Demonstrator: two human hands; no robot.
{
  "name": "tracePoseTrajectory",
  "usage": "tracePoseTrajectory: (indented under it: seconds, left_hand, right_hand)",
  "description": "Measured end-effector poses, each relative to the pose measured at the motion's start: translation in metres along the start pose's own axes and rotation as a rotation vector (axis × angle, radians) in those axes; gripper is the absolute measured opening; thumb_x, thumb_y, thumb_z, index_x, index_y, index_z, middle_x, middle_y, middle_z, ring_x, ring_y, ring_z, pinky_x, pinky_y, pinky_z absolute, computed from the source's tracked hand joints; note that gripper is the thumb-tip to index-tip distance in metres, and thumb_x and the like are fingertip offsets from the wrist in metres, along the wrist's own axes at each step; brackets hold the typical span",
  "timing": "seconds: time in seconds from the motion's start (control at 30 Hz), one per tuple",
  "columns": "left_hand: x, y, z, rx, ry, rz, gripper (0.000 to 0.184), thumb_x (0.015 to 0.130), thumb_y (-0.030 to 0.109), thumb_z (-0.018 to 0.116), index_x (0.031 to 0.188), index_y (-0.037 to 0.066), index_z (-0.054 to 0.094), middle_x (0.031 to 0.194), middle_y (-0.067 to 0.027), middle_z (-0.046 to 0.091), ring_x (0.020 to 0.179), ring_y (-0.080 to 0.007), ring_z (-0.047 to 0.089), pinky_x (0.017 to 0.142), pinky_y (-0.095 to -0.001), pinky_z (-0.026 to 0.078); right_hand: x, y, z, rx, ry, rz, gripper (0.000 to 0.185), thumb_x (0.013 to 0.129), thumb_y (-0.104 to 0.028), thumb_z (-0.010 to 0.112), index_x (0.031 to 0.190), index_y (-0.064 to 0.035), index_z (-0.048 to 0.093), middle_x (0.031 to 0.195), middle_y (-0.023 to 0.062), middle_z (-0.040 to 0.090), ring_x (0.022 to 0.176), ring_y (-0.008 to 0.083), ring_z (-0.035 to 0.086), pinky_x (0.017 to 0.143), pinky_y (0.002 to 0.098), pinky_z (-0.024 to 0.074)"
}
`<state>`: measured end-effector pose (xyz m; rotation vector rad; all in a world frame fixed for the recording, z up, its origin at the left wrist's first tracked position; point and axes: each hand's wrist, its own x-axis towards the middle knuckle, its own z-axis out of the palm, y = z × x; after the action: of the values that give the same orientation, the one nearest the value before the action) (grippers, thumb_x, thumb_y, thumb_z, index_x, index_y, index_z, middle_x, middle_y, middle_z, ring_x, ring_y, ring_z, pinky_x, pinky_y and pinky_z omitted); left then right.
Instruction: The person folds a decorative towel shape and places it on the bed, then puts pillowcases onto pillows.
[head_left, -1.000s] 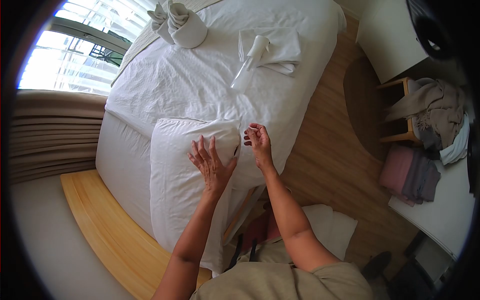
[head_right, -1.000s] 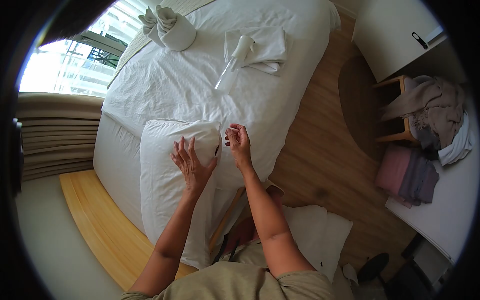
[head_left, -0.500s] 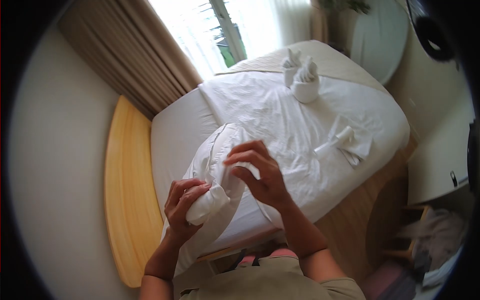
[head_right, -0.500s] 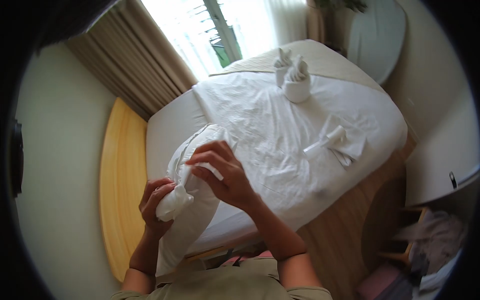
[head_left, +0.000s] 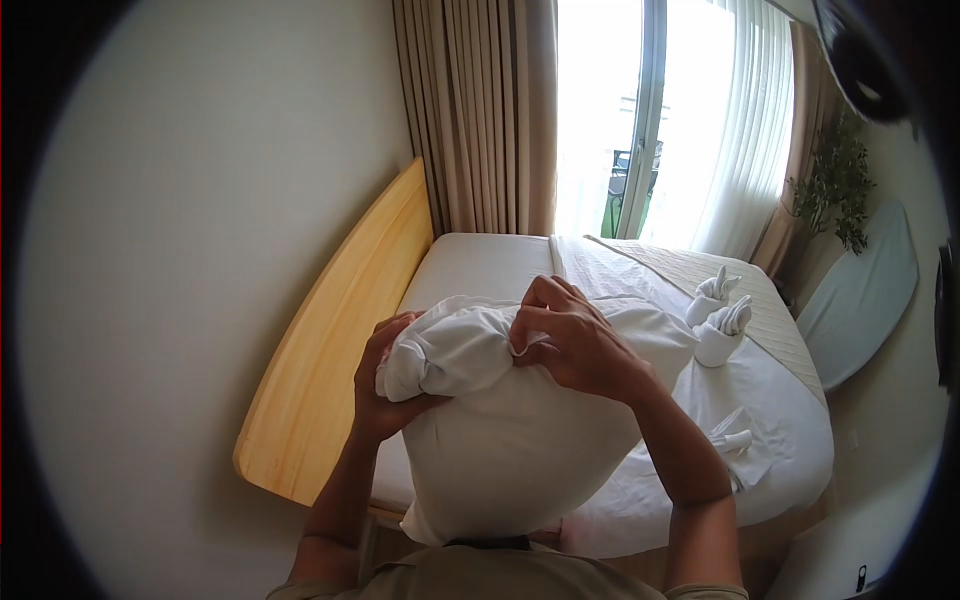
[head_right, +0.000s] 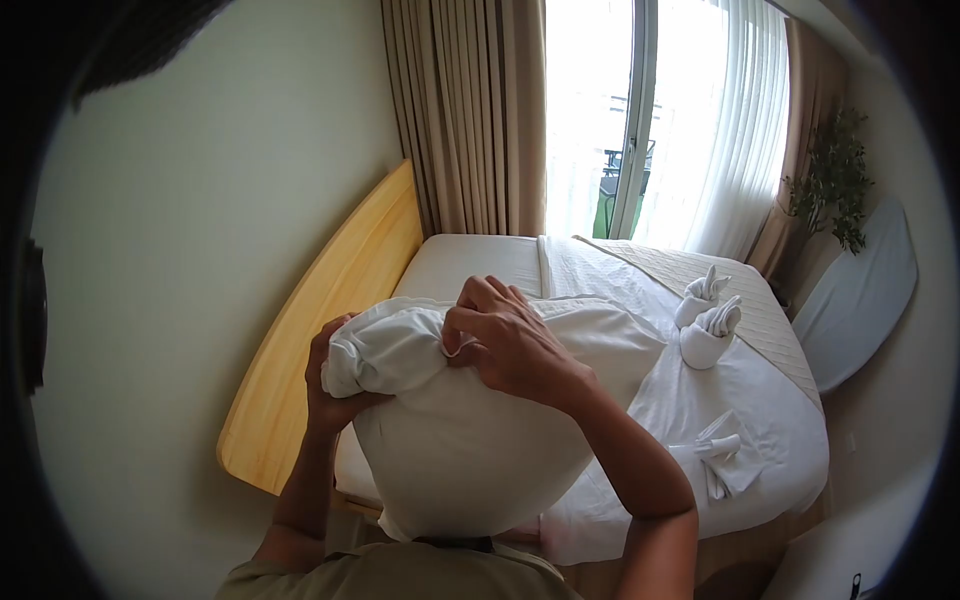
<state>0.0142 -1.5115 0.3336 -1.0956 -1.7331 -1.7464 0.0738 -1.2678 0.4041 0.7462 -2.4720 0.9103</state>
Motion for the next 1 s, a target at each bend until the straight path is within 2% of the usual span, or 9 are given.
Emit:
tracePoseTrajectory:
  seconds: [0.03,0.3,0.43,0.57,0.63,0.7,0.73,0.83,1.0]
  left_hand:
    - [0.001,-0.002,0.000,-0.070,-0.060,0.025,0.088,0.051,0.014,0.088,0.125,0.005,0.043,0.126,-0.0175,0.047,0.112,-0.0293,0.049,0.095,-0.0437,0.040]
    - [0.045,0.068,-0.040,0.386,-0.444,0.388,0.071,0.059,0.020,0.080,0.124,0.012,0.051,0.116,-0.0079,0.060,0.107,-0.0261,0.053,0.095,-0.0397,0.036]
    - [0.049,0.068,-0.034,0.641,-0.617,0.335,0.059,0.058,0.017,0.075,0.115,0.015,0.061,0.111,0.0006,0.063,0.097,-0.0197,0.056,0.086,-0.0341,0.037]
    - [0.057,0.060,-0.036,0.596,-0.664,0.456,0.043,0.053,0.010,0.076,0.093,0.022,0.067,0.095,0.0070,0.062,0.081,-0.0146,0.051,0.079,-0.0325,0.034]
    - [0.054,0.063,-0.038,0.599,-0.641,0.488,0.037,0.049,0.009,0.077,0.081,0.023,0.064,0.085,0.0084,0.059,0.074,-0.0139,0.048,0.078,-0.0340,0.033]
    - [0.052,0.061,-0.044,0.608,-0.530,0.611,0.033,0.048,0.010,0.077,0.075,0.021,0.061,0.075,0.0089,0.055,0.071,-0.0138,0.048,0.078,-0.0353,0.033]
    - [0.050,0.060,-0.045,0.607,-0.531,0.610,0.033,0.048,0.010,0.077,0.075,0.021,0.061,0.075,0.0089,0.055,0.071,-0.0138,0.048,0.078,-0.0353,0.033]
    - [0.045,0.062,-0.053,0.587,-0.429,0.672,0.030,0.049,0.012,0.075,0.072,0.020,0.058,0.068,0.0078,0.051,0.068,-0.0137,0.047,0.078,-0.0364,0.033]
    - [0.028,0.037,-0.089,0.875,-0.458,0.551,0.020,0.054,0.010,0.069,0.067,0.015,0.056,0.065,0.0038,0.051,0.065,-0.0156,0.048,0.079,-0.0382,0.032]
  right_hand:
    - [-0.001,0.001,0.006,-0.116,0.114,-0.146,0.022,0.067,-0.004,0.072,0.080,-0.0095,0.055,0.082,0.0038,0.055,0.087,0.0238,0.055,0.082,0.0339,0.0418]
    - [-0.017,-0.066,-0.003,0.023,0.104,-0.099,0.017,0.072,0.002,0.063,0.080,-0.0077,0.052,0.083,0.0061,0.056,0.083,0.0270,0.056,0.077,0.0391,0.0420]
    - [-0.038,-0.102,-0.009,0.407,-0.346,-0.066,0.015,0.074,0.004,0.055,0.083,-0.0077,0.054,0.081,0.0084,0.054,0.075,0.0302,0.058,0.064,0.0387,0.0459]
    - [-0.057,-0.107,0.024,0.406,-0.624,-0.418,0.029,0.081,-0.001,0.051,0.109,-0.0094,0.047,0.085,0.0127,0.056,0.068,0.0281,0.061,0.060,0.0367,0.0509]
    - [-0.029,-0.115,-0.007,0.383,-0.804,0.175,0.027,0.081,-0.004,0.054,0.108,-0.0066,0.048,0.085,0.0138,0.057,0.072,0.0294,0.062,0.062,0.0380,0.0506]
    - [-0.006,-0.096,0.006,-0.023,-0.046,-0.061,0.026,0.079,-0.012,0.067,0.102,-0.0064,0.057,0.087,0.0098,0.060,0.073,0.0214,0.061,0.065,0.0319,0.0513]
    - [0.008,-0.079,0.010,-0.263,0.056,-0.251,0.032,0.078,-0.020,0.068,0.103,-0.0061,0.055,0.097,0.0111,0.057,0.091,0.0256,0.057,0.076,0.0365,0.0477]
    - [0.018,-0.057,0.038,-0.442,-0.140,-0.191,0.040,0.077,-0.027,0.068,0.107,-0.0060,0.051,0.104,0.0110,0.052,0.104,0.0294,0.050,0.083,0.0410,0.0429]
    - [0.020,-0.032,0.057,-0.394,-0.092,-0.226,0.023,0.075,-0.015,0.067,0.088,-0.0069,0.050,0.071,0.0083,0.059,0.063,0.0263,0.059,0.059,0.0362,0.0469]
